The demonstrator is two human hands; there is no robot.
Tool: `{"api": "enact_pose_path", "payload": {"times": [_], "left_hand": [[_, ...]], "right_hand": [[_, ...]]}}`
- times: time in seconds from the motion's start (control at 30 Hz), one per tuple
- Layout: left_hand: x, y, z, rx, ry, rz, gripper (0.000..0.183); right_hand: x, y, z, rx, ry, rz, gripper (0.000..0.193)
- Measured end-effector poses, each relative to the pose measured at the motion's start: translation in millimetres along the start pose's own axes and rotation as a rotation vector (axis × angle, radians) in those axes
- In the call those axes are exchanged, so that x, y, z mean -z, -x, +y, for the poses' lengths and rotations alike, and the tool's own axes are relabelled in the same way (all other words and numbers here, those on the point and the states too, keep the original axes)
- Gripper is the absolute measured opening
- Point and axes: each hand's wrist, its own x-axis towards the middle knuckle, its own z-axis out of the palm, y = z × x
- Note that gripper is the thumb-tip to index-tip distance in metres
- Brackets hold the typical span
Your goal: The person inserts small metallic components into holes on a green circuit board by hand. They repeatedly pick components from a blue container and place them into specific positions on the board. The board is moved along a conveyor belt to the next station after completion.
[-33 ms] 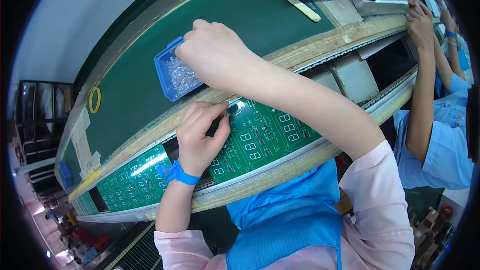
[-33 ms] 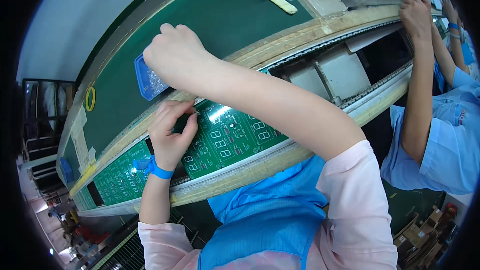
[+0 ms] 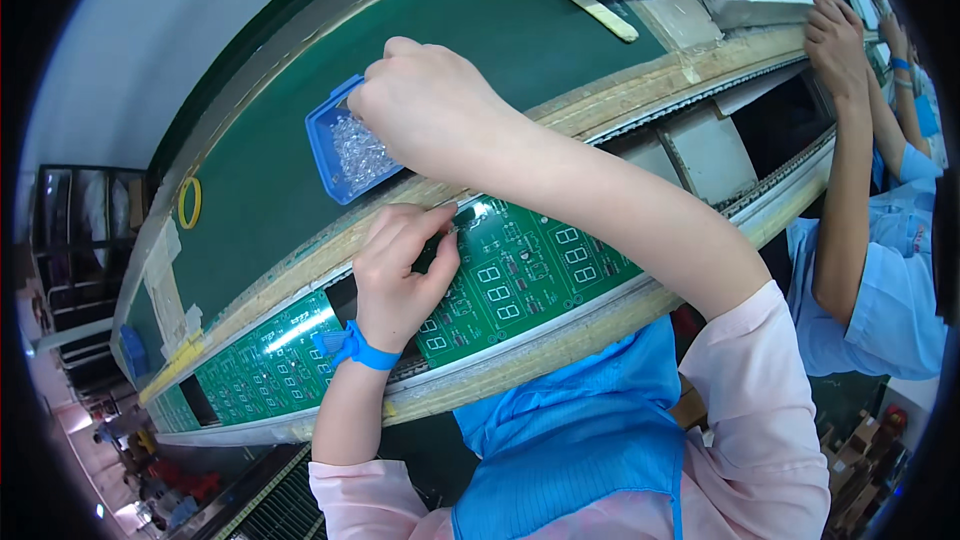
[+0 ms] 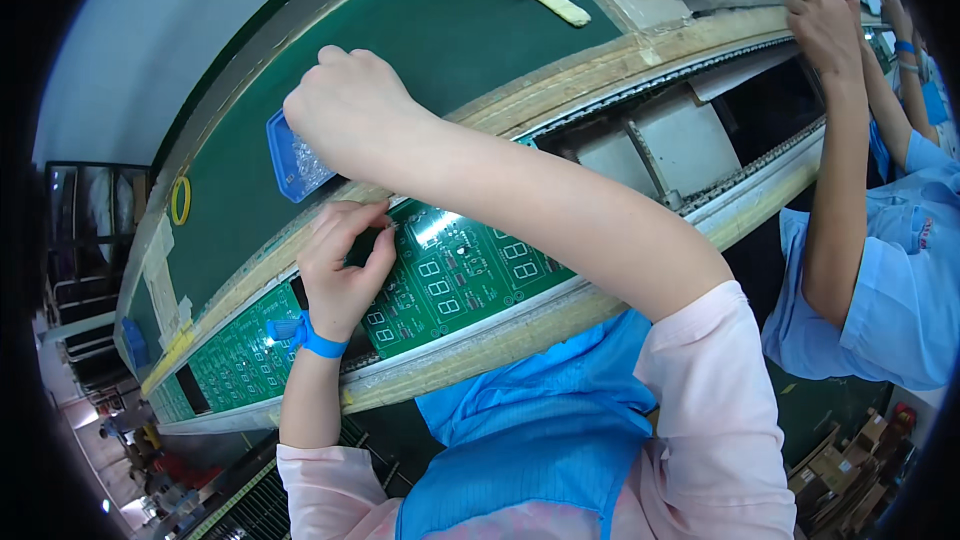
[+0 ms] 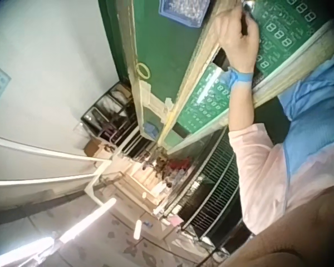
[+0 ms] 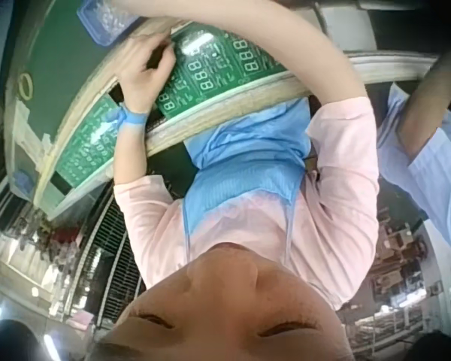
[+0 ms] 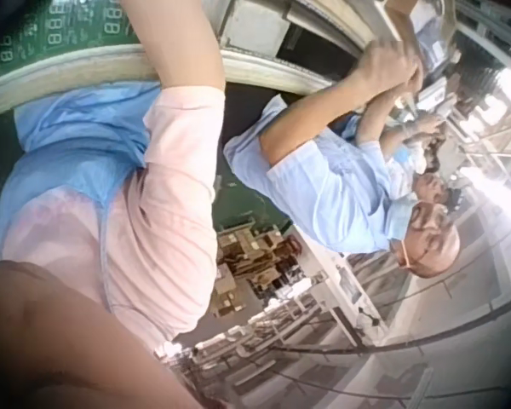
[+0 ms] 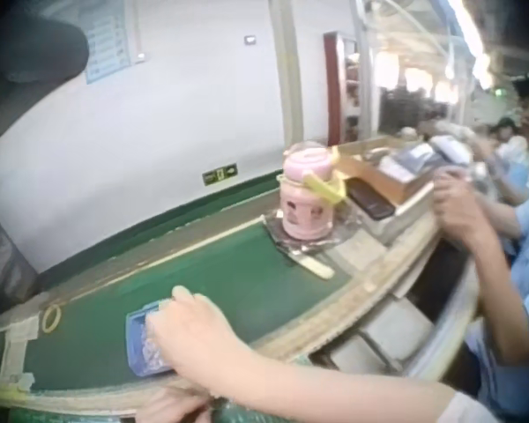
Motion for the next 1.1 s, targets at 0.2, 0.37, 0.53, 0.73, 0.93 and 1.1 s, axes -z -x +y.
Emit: {"api": "enact_pose_path", "payload": {"times": [0.2, 0.37, 0.53, 0.73, 0.93, 1.1], "left_hand": [[-4, -2, -2, -0.042, -0.063, -0.055, 0.029], [-2, -5, 0, -0.067, -0.09, -0.09, 0.028], [-3, -6, 0, -0.042, -0.082, -0.109, 0.029], [-2, -7, 0, -0.035, -0.096, -0.145, 0.03], [-2, -8, 3, -0.079, -0.145, -0.162, 0.032], [-3, -8, 3, -0.168, -0.182, -0.166, 0.036]], "right_hand": [[44, 35, -7, -0.156, -0.243, 0.061, 0.007], [75, 76, -18, -0.184, -0.339, 0.096, 0.008], [73, 100, -13, -0.278, -0.421, 0.163, 0.009], [63, 108, -11, -0.329, -0.465, 0.21, 0.008], [73, 110, -17, -0.501, -0.783, 0.075, 0.008], [71, 113, -15, -0.789, -1.399, 0.022, 0.01]]}}
